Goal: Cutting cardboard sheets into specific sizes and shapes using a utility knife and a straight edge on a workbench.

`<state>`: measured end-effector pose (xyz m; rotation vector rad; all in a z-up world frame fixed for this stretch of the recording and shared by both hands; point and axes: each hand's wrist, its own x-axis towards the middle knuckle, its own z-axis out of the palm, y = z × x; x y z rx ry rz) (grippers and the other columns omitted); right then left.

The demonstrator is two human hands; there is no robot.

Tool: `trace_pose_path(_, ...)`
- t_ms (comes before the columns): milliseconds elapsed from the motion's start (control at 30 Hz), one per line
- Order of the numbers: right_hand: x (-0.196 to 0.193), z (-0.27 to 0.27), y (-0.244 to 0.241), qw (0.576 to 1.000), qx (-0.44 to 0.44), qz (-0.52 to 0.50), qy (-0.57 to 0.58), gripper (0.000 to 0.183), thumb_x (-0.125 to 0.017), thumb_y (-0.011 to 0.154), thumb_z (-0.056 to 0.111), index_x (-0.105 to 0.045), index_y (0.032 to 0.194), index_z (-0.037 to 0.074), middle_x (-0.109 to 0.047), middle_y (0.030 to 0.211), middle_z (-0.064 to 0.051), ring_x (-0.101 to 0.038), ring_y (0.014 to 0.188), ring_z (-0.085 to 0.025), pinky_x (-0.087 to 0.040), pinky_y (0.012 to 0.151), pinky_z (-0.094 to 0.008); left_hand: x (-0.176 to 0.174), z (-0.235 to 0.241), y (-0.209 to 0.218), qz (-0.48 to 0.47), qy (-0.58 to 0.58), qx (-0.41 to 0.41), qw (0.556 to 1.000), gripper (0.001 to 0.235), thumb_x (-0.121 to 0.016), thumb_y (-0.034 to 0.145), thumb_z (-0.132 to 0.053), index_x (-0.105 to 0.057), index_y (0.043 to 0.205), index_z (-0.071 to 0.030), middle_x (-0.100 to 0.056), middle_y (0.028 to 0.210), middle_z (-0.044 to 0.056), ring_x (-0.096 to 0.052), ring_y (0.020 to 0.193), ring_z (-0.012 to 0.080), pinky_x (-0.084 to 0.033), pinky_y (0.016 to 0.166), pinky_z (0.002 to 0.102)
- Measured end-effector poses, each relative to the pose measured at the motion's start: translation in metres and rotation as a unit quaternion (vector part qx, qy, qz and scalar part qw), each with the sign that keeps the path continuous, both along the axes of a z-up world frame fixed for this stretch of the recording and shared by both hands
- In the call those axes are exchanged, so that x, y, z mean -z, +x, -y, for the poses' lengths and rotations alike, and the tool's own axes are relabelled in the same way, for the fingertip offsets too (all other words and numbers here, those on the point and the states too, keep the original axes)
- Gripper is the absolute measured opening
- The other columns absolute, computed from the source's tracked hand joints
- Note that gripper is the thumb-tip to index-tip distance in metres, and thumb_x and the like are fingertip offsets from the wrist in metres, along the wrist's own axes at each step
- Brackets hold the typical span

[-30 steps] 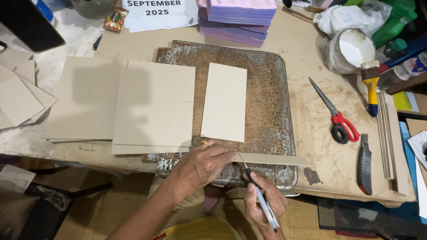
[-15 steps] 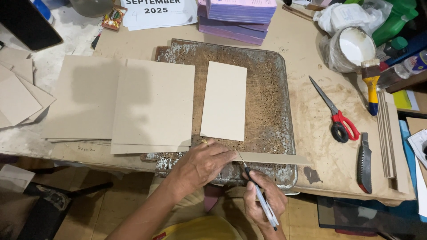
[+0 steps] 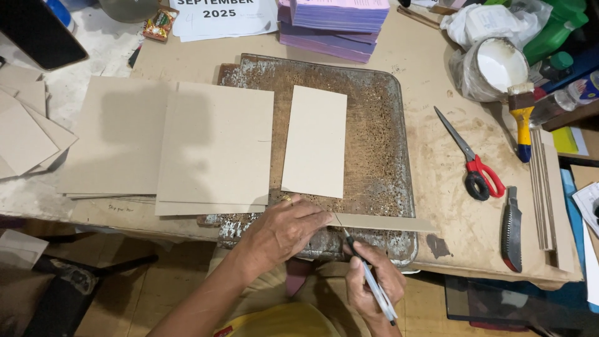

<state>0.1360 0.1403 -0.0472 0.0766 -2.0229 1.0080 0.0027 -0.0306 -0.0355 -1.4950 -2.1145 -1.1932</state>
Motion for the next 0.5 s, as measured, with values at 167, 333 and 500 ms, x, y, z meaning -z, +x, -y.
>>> trace_pose_path(167, -0.004, 0.001, -0.001, 1.000, 0.000, 0.008, 0.009, 0.019, -0.064, 0.094, 0.013, -0.070, 0.104, -0.003, -0.077, 0.094, -0.020, -0.083, 0.077, -0.025, -0.069, 0.062, -0.023, 0.002, 0.001, 0.000, 0.010, 0.000, 0.007, 1.000, 0.025, -0.078, 0.090, -0.002, -0.073, 0.114, -0.001, -0.075, 0.107, 0.017, -0.073, 0.082, 0.0232, -0.062, 0.089, 0.039)
trace_pose_path(333, -0.013, 0.003, -0.002, 0.999, 0.003, 0.012, 0.031, 0.019, -0.064, 0.095, 0.015, -0.070, 0.102, -0.002, -0.078, 0.092, -0.018, -0.082, 0.076, -0.024, -0.067, 0.064, -0.023, 0.001, 0.000, -0.001, -0.021, -0.004, 0.003, 1.000, 0.027, -0.079, 0.089, 0.000, -0.073, 0.116, 0.000, -0.075, 0.110, 0.019, -0.074, 0.088, 0.0250, -0.061, 0.090, 0.039)
trace_pose_path(500, -0.016, 0.006, -0.003, 0.999, 0.005, 0.017, 0.028, 0.020, -0.064, 0.095, 0.015, -0.071, 0.101, -0.003, -0.077, 0.093, -0.018, -0.082, 0.076, -0.024, -0.067, 0.065, -0.024, 0.001, 0.001, 0.000, -0.009, -0.012, 0.003, 1.000, 0.027, -0.077, 0.090, -0.001, -0.073, 0.116, 0.000, -0.076, 0.110, 0.019, -0.075, 0.088, 0.0253, -0.061, 0.093, 0.041)
